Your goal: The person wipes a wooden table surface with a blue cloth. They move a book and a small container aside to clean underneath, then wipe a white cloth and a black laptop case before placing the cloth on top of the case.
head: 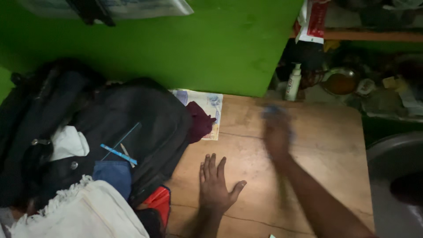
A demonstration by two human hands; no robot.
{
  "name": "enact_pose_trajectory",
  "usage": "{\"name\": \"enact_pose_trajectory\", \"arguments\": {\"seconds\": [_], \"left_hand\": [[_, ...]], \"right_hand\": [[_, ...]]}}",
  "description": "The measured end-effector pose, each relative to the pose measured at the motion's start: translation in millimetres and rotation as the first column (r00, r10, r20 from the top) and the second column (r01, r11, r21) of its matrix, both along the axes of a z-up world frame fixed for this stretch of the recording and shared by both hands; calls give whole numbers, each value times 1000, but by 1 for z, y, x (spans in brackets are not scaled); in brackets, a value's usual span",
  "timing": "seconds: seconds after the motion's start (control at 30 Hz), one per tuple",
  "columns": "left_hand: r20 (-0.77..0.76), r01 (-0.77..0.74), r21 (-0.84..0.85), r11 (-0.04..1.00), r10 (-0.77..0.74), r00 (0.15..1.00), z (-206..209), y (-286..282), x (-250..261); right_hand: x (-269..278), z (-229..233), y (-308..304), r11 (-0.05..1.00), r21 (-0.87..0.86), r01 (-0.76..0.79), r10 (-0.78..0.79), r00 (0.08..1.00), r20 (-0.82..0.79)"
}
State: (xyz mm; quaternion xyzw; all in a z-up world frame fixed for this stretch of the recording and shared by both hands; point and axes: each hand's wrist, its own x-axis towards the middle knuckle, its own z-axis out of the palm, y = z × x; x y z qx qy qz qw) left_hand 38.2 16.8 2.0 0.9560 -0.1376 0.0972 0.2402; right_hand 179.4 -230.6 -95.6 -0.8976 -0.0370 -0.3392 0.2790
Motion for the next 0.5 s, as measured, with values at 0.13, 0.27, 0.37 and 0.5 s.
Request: {"name": "enact_pose_trajectory", "arguments": {"seconds": [0.13,0.27,0.37,0.5], "left_hand": [[5,-2,20,1000,2,1000,-3,-1,4],[-33,1,22,1000,0,999,-3,-3,5],[-23,3,42,999,-3,1000,-4,-4,7],[-18,8,44,999,-7,1000,-3,-2,5]], "right_hand": [[21,60,109,971,83,-225,237,955,-180],[29,76,112,944,150,-293,320,924,-210],[39,62,85,920,166,-356,384,905,-184],[44,32,-2,978,191,-84,133,956,-261]]}}
